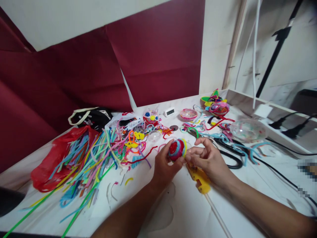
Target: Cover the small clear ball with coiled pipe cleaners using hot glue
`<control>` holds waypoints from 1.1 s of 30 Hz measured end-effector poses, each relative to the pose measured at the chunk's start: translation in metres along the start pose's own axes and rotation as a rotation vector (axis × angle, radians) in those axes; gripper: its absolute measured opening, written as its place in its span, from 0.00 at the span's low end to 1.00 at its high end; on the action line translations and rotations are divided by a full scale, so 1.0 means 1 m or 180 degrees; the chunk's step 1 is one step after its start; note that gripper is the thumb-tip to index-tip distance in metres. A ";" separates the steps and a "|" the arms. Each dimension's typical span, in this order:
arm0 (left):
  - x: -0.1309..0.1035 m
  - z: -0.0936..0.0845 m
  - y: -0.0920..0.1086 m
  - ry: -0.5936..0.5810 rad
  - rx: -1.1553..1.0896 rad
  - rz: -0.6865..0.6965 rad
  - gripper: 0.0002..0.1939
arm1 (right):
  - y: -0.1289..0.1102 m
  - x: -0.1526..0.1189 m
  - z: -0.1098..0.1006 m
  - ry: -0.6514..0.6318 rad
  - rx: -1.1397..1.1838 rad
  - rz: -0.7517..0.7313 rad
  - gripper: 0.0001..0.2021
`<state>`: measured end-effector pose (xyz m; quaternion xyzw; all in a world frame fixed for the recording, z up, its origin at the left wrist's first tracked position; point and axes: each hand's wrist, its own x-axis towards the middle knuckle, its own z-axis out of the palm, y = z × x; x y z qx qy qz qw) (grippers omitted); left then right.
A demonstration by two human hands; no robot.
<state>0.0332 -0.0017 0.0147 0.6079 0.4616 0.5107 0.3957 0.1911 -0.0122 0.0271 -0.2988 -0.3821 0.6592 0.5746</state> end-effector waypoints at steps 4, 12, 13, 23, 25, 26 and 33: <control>0.000 0.000 -0.002 0.0024 0.0082 0.0003 0.36 | 0.004 0.001 0.003 0.0098 0.0070 0.0030 0.33; 0.000 0.000 -0.012 0.0184 0.0253 0.0019 0.37 | 0.008 0.004 0.007 0.0174 0.0076 -0.0045 0.32; 0.000 0.000 -0.011 0.0174 0.0252 0.0011 0.37 | 0.008 0.004 0.007 0.0189 0.0087 -0.0064 0.32; 0.000 -0.003 -0.012 0.0099 0.0201 0.0016 0.35 | 0.009 0.003 0.011 0.0237 0.0133 -0.0168 0.29; -0.001 0.000 -0.011 0.0135 0.0194 0.0061 0.35 | 0.008 0.002 0.012 0.0250 0.0162 -0.0142 0.29; -0.002 0.001 -0.012 0.0166 0.0183 0.0095 0.36 | 0.008 0.002 0.012 0.0255 0.0160 -0.0123 0.29; -0.001 0.000 -0.021 0.0197 0.0211 0.0176 0.36 | 0.008 0.003 0.013 0.0283 0.0153 -0.0122 0.29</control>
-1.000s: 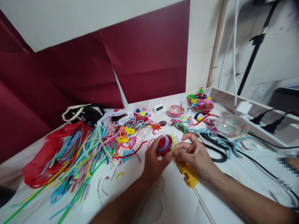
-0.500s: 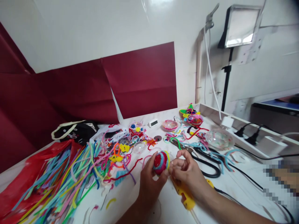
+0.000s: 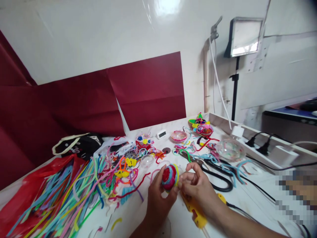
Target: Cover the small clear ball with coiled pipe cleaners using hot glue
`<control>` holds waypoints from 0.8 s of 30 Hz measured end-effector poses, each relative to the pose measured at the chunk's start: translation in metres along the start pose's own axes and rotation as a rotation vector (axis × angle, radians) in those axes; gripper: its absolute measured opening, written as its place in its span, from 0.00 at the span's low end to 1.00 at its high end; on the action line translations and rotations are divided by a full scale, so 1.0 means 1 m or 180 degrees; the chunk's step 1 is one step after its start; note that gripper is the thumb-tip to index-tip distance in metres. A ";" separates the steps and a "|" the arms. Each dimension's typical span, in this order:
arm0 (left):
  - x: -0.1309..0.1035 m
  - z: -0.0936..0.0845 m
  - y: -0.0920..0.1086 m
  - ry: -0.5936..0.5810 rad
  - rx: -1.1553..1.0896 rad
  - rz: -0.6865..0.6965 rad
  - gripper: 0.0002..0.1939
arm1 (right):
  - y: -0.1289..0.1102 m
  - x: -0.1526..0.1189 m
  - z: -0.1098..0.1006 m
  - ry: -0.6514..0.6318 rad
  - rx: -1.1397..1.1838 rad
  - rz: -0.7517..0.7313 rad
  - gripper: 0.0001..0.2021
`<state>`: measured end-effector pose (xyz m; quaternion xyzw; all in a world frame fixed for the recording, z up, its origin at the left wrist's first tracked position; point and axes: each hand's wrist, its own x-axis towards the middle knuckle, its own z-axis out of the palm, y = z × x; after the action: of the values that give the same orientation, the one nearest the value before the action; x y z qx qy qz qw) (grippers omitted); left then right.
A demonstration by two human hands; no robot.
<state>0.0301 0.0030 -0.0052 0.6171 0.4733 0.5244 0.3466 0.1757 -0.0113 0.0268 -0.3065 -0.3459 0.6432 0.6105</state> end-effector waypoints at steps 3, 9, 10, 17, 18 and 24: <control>0.002 -0.002 -0.004 -0.0002 -0.0009 -0.0011 0.36 | 0.000 0.000 0.001 -0.0004 0.0013 0.0006 0.29; 0.002 -0.002 -0.003 -0.0001 0.0038 -0.0009 0.36 | 0.002 -0.002 0.001 0.0029 0.0046 -0.0007 0.30; 0.001 -0.001 -0.002 0.0007 0.0055 -0.0003 0.36 | 0.003 -0.002 0.000 0.0023 0.0059 -0.0011 0.30; 0.004 -0.002 0.009 -0.0135 0.0053 0.0020 0.36 | 0.005 -0.003 -0.002 0.0032 -0.0031 -0.0035 0.31; 0.004 -0.003 0.011 -0.0103 0.0032 0.0009 0.36 | 0.004 -0.003 -0.002 -0.0001 -0.0074 -0.0007 0.31; 0.008 -0.008 0.017 -0.0164 -0.0164 -0.0041 0.34 | -0.010 -0.004 -0.004 -0.0189 -0.0743 -0.0045 0.27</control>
<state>0.0262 0.0052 0.0145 0.6182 0.4545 0.5182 0.3777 0.1848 -0.0147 0.0326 -0.3538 -0.4385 0.6031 0.5647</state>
